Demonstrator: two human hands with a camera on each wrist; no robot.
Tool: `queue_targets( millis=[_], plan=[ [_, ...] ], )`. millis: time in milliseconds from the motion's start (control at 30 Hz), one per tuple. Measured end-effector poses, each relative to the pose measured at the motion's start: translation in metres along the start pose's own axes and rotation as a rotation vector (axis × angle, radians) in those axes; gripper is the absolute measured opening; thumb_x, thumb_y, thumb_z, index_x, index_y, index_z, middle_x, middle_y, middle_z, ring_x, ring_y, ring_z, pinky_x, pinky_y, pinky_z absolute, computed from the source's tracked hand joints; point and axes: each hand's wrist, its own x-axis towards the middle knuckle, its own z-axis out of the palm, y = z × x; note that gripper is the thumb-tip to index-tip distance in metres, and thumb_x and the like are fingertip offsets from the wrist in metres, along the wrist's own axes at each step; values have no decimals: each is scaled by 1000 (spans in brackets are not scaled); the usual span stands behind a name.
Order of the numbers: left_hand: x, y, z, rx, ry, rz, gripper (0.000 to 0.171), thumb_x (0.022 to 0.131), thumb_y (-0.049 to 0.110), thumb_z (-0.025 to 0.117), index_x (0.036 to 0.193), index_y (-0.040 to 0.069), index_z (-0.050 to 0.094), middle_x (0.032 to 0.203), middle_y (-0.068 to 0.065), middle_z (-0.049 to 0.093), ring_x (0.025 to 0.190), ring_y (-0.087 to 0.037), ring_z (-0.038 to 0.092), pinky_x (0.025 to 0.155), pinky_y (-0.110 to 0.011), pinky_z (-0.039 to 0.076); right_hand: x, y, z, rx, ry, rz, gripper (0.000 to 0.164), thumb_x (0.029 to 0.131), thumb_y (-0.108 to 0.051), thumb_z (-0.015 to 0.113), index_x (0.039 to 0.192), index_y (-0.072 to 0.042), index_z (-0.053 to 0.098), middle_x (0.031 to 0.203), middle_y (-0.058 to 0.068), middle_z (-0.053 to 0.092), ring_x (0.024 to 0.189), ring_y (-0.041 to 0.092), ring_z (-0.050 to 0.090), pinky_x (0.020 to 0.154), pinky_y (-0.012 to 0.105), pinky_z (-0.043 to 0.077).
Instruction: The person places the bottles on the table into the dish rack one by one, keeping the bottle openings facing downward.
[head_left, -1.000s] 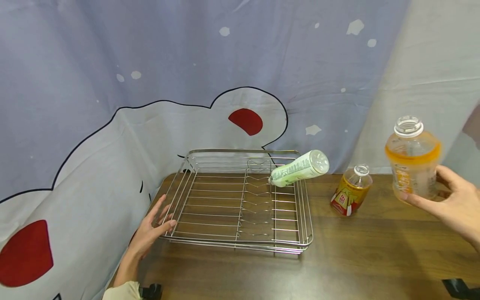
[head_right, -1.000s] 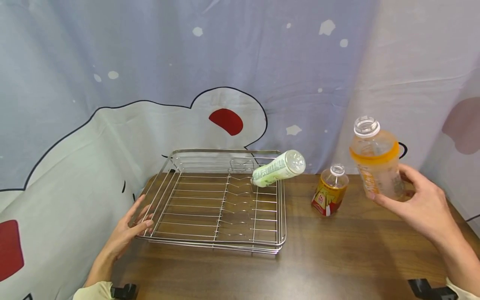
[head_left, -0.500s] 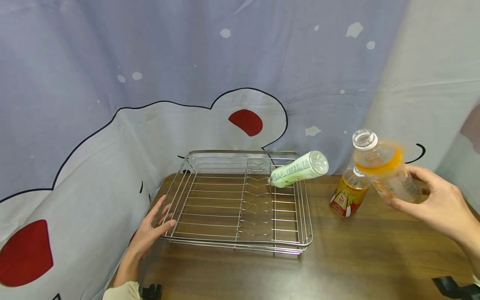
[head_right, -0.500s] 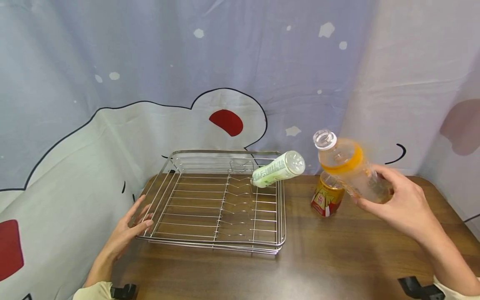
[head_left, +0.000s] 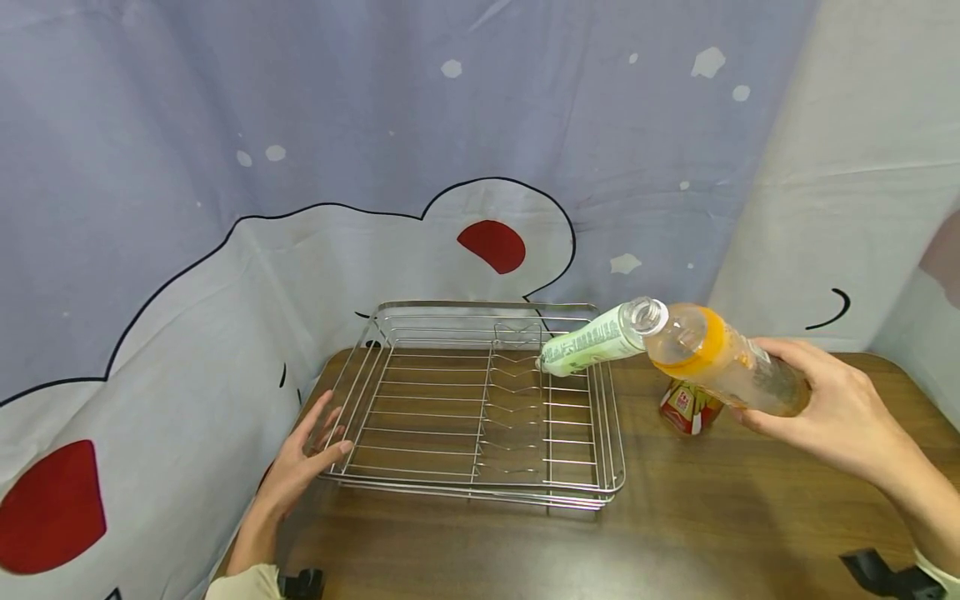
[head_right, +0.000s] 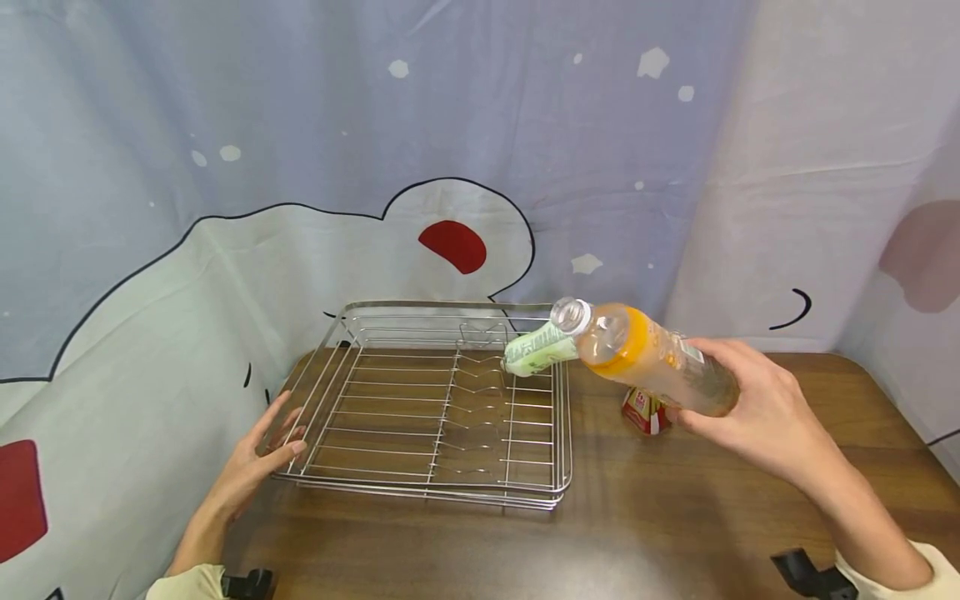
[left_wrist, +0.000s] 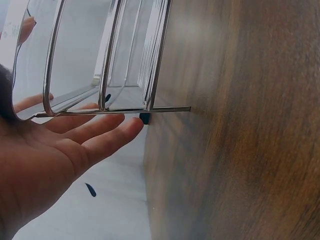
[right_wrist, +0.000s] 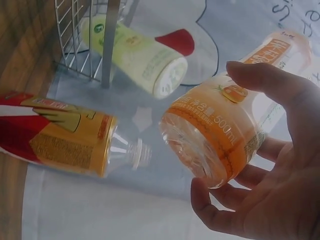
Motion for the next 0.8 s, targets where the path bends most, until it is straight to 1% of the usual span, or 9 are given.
queue_targets(
  millis=[67,133,233,300,400,467,533,633,800],
  plan=[
    [0,0,0,-1,-2,7,86,97,12,64,160,26,7,160,-23,15,140,-50,25,107,-66,28,1,-2,3,-8,6,-32,74,55,-12,95,122,-7,64,113,11,64,92,-12,41,69,16,36],
    [0,1,0,2,1,14,86,97,12,64,160,25,7,161,-23,15,141,-50,23,107,-65,28,3,-4,6,-19,10,-64,75,53,-11,95,122,-8,64,113,10,65,93,-7,44,70,15,37],
    [0,3,1,19,17,35,86,96,11,66,160,20,10,162,-20,12,143,-48,19,107,-66,25,4,-7,10,-30,4,-95,75,53,-11,94,122,-8,64,115,10,65,97,7,52,73,15,37],
    [0,4,0,32,36,53,85,94,10,67,160,17,13,163,-17,11,145,-45,15,107,-68,24,5,-9,11,-35,-7,-99,75,53,-11,94,122,-9,64,115,10,64,97,18,56,73,19,38],
    [1,7,0,45,59,83,84,93,7,68,159,13,18,163,-15,12,146,-42,12,107,-69,21,6,-12,13,-34,-33,-90,73,55,-11,93,123,-10,64,116,11,63,98,28,58,74,32,43],
    [1,11,0,58,71,99,83,91,6,68,159,12,20,162,-17,14,147,-41,10,108,-70,19,6,-14,14,-37,-49,-82,72,57,-12,92,123,-10,63,116,12,63,99,31,58,73,43,46],
    [2,14,0,72,81,109,85,91,6,69,159,13,20,161,-18,17,147,-41,11,108,-69,17,6,-17,14,-39,-63,-79,71,58,-13,91,123,-10,63,116,13,62,101,33,58,72,53,46],
    [2,21,1,104,101,132,86,89,6,71,159,14,20,161,-19,19,146,-42,13,109,-67,16,7,-19,15,-47,-79,-76,70,59,-15,90,123,-9,62,117,15,62,103,36,57,72,57,47],
    [3,31,4,157,129,183,88,87,7,74,158,16,23,160,-18,23,145,-41,19,111,-64,19,8,-22,18,-57,-92,-80,70,59,-16,90,123,-11,63,120,14,62,106,37,56,73,59,47]
  ],
)
